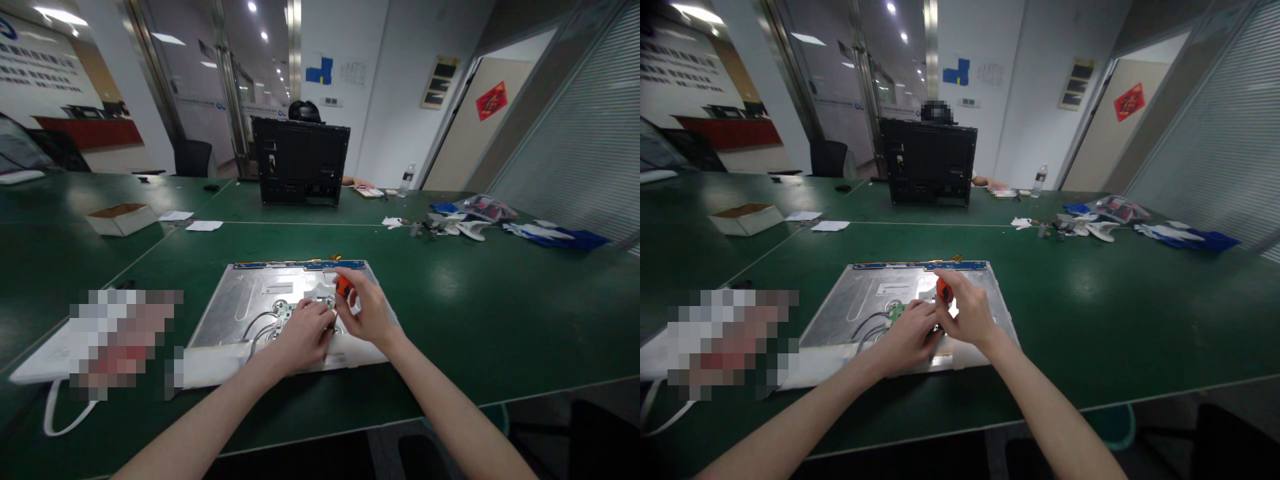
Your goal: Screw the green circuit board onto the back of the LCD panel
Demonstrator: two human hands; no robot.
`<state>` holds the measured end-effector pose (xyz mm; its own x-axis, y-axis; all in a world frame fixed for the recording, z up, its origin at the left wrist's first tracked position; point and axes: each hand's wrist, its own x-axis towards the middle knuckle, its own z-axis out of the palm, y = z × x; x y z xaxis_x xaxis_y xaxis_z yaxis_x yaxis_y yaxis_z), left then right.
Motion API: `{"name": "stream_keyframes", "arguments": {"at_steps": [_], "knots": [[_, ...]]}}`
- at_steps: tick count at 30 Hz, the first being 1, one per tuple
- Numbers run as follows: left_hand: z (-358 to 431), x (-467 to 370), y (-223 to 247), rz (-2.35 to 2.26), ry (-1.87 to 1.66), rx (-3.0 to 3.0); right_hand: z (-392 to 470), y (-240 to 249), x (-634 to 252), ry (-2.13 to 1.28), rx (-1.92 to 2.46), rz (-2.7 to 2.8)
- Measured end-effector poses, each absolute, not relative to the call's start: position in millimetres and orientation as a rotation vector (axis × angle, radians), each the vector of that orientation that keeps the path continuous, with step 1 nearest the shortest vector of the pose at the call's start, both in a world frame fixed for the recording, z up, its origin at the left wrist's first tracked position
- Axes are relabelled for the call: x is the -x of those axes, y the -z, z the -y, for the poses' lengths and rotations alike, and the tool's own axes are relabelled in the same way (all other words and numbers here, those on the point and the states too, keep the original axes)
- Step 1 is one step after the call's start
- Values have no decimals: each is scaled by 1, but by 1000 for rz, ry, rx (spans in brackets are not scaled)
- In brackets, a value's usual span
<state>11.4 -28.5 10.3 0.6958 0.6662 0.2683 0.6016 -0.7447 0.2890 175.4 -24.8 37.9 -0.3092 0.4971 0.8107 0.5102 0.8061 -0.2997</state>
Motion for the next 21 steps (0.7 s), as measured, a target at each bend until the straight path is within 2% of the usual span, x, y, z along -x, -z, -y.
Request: {"name": "stream_keyframes", "arguments": {"at_steps": [8, 16, 21], "knots": [[29, -11, -10, -1024, -545, -2719, 21, -37, -174, 160, 742, 1940], [28, -11, -11, -1020, -529, -2728, 25, -41, -176, -14, 723, 2008], [28, -11, -10, -1022, -534, -2731, 25, -38, -176, 12, 743, 1980]]}}
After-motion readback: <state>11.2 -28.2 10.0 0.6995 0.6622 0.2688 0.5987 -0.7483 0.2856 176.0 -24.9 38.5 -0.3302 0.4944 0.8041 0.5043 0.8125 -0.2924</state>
